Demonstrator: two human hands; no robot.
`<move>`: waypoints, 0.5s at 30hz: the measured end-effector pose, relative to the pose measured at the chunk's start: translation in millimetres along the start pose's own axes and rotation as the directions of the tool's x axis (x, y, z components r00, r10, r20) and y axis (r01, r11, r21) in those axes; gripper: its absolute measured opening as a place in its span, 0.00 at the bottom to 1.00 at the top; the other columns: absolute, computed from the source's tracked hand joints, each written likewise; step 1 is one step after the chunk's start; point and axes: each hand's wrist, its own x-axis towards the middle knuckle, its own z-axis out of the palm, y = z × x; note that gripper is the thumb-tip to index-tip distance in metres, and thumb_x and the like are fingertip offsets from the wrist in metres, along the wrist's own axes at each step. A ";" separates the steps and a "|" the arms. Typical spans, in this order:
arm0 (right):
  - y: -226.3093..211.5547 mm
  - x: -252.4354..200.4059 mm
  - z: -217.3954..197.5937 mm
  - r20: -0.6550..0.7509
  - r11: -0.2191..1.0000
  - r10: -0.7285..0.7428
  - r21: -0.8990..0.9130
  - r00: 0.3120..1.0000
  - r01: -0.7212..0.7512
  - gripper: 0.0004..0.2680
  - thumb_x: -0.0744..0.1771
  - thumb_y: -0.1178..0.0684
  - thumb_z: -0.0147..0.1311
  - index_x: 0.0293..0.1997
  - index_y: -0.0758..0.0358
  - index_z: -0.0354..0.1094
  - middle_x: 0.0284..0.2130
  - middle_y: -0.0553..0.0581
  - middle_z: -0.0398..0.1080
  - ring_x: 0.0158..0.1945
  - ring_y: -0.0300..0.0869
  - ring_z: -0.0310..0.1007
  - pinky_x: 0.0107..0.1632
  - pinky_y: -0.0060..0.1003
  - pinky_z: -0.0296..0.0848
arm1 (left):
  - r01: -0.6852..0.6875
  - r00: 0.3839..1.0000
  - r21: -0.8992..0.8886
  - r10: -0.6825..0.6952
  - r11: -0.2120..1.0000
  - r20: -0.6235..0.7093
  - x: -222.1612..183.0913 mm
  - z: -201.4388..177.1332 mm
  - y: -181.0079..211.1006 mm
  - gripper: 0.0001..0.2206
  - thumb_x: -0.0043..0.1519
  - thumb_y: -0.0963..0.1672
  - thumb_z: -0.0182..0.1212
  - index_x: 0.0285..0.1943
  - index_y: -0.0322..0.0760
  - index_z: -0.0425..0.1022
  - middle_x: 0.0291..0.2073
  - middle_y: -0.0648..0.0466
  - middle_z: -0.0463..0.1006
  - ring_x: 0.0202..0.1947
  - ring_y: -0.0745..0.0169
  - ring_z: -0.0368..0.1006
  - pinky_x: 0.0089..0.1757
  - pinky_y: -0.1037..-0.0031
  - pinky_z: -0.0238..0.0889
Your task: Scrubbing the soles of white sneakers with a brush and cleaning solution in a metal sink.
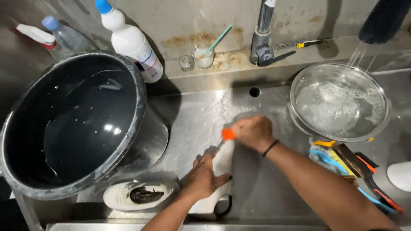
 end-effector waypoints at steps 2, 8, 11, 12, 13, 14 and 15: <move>-8.1 3.2 -4.5 -0.047 0.990 -0.080 0.109 0.996 0.085 0.06 0.54 0.54 0.51 0.11 0.44 0.64 0.09 0.46 0.62 0.14 0.42 0.59 0.25 0.41 0.58 | 0.021 0.999 0.001 -0.021 1.000 0.050 6.7 7.0 -7.3 0.38 0.59 0.55 0.64 0.76 0.50 0.48 0.72 0.57 0.59 0.68 0.45 0.55 0.60 0.58 0.56; 15.1 -1.6 10.1 -0.058 0.960 -0.274 -0.074 0.960 0.269 0.08 0.56 0.52 0.51 0.11 0.38 0.63 0.09 0.41 0.57 0.14 0.40 0.56 0.19 0.38 0.56 | -0.087 0.995 0.060 0.084 0.994 0.046 17.9 21.0 -24.0 0.39 0.60 0.58 0.58 0.75 0.38 0.51 0.64 0.52 0.62 0.60 0.45 0.59 0.55 0.53 0.60; -7.0 -5.6 6.8 -0.010 0.967 -0.216 0.136 0.976 0.215 0.11 0.57 0.52 0.51 0.10 0.48 0.53 0.09 0.43 0.55 0.15 0.41 0.51 0.25 0.41 0.51 | -0.104 0.995 0.071 0.104 0.992 0.004 28.3 32.5 -39.5 0.37 0.58 0.61 0.58 0.70 0.41 0.57 0.56 0.51 0.65 0.55 0.43 0.60 0.53 0.55 0.60; 19.5 -16.1 26.0 0.116 0.997 -0.075 0.036 0.990 0.071 0.11 0.57 0.47 0.52 0.10 0.44 0.56 0.09 0.45 0.56 0.16 0.45 0.57 0.22 0.44 0.56 | -0.164 0.986 0.086 0.166 0.983 -0.014 31.2 34.7 -42.6 0.40 0.58 0.61 0.57 0.73 0.38 0.53 0.59 0.48 0.64 0.57 0.39 0.59 0.56 0.55 0.56; 45.4 -26.6 44.4 0.225 0.995 0.079 -0.080 0.971 -0.062 0.11 0.58 0.42 0.52 0.09 0.41 0.60 0.09 0.48 0.57 0.16 0.49 0.64 0.18 0.46 0.60 | -0.224 0.973 0.102 0.228 0.969 -0.031 33.1 36.6 -45.5 0.43 0.58 0.62 0.55 0.76 0.36 0.50 0.63 0.46 0.62 0.59 0.36 0.59 0.59 0.55 0.52; 39.7 -16.5 38.1 0.211 0.995 0.075 -0.086 0.975 -0.058 0.11 0.58 0.42 0.52 0.09 0.41 0.60 0.09 0.48 0.57 0.16 0.49 0.64 0.18 0.46 0.60 | -0.234 0.970 0.109 0.239 0.966 -0.040 33.2 32.6 -42.6 0.43 0.58 0.62 0.55 0.76 0.36 0.50 0.63 0.46 0.62 0.59 0.36 0.59 0.59 0.55 0.52; 34.4 -6.5 32.4 0.046 0.997 -0.045 -0.056 0.998 0.048 0.08 0.56 0.46 0.52 0.10 0.41 0.63 0.08 0.48 0.58 0.14 0.48 0.62 0.21 0.49 0.64 | -0.199 0.979 0.081 0.202 0.977 -0.035 34.0 28.6 -39.8 0.41 0.58 0.61 0.57 0.75 0.37 0.51 0.62 0.48 0.63 0.59 0.39 0.59 0.58 0.56 0.55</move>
